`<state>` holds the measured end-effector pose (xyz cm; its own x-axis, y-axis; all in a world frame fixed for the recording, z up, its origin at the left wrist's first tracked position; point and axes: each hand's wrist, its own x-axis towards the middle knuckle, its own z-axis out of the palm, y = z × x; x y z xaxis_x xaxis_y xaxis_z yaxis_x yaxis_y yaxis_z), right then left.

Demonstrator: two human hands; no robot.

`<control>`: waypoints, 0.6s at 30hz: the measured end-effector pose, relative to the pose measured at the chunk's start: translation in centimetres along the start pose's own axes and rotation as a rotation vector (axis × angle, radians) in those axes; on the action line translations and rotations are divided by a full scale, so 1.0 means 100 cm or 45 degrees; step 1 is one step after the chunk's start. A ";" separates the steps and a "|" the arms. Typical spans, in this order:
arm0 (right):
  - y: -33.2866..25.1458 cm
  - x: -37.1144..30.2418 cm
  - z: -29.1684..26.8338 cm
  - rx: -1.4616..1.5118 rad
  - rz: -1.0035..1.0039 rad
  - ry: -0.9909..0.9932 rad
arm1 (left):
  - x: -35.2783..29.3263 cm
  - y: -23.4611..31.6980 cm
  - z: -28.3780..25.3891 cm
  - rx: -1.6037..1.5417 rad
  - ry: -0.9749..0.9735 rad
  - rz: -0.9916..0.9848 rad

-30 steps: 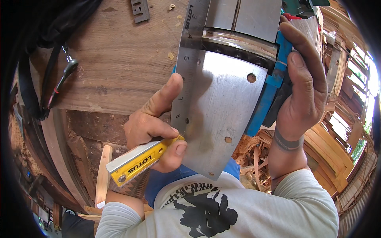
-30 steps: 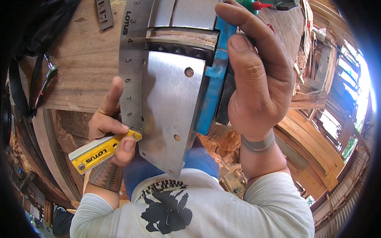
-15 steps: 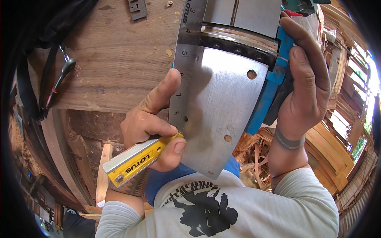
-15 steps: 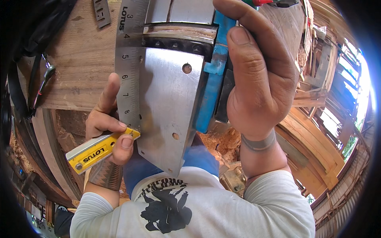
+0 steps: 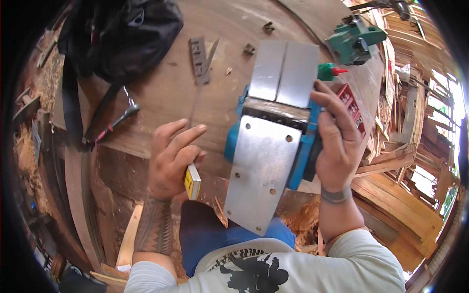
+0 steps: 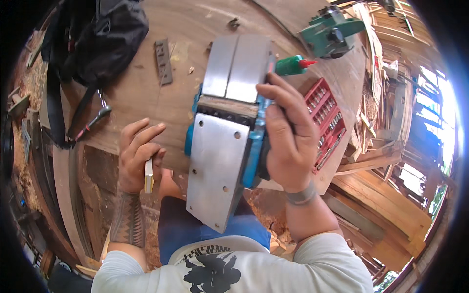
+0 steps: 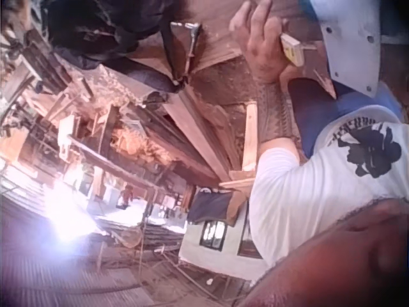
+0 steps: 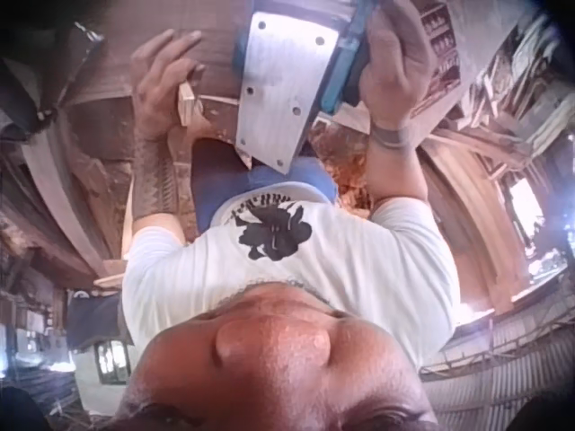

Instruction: The person uses a square tool to measure the alignment of blades on a power planer and then uses a screwdriver to turn screws on the blade drum.

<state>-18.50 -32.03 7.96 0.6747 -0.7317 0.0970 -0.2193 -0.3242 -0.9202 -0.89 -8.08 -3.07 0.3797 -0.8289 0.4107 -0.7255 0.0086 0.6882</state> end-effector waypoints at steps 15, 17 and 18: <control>0.060 0.000 -0.062 0.117 0.130 0.309 | -0.009 0.015 0.009 0.714 -0.139 -0.194; 0.074 -0.006 -0.084 0.084 0.272 0.318 | -0.004 0.025 0.010 0.707 -0.237 -0.295; 0.080 -0.011 -0.093 -0.135 0.324 0.133 | -0.003 0.029 0.010 0.693 -0.326 -0.409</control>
<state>-27.56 -39.41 4.04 0.5134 -0.8536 -0.0880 -0.4481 -0.1792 -0.8758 -3.68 -8.32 -1.77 0.5256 -0.8500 0.0354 -0.8101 -0.4873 0.3261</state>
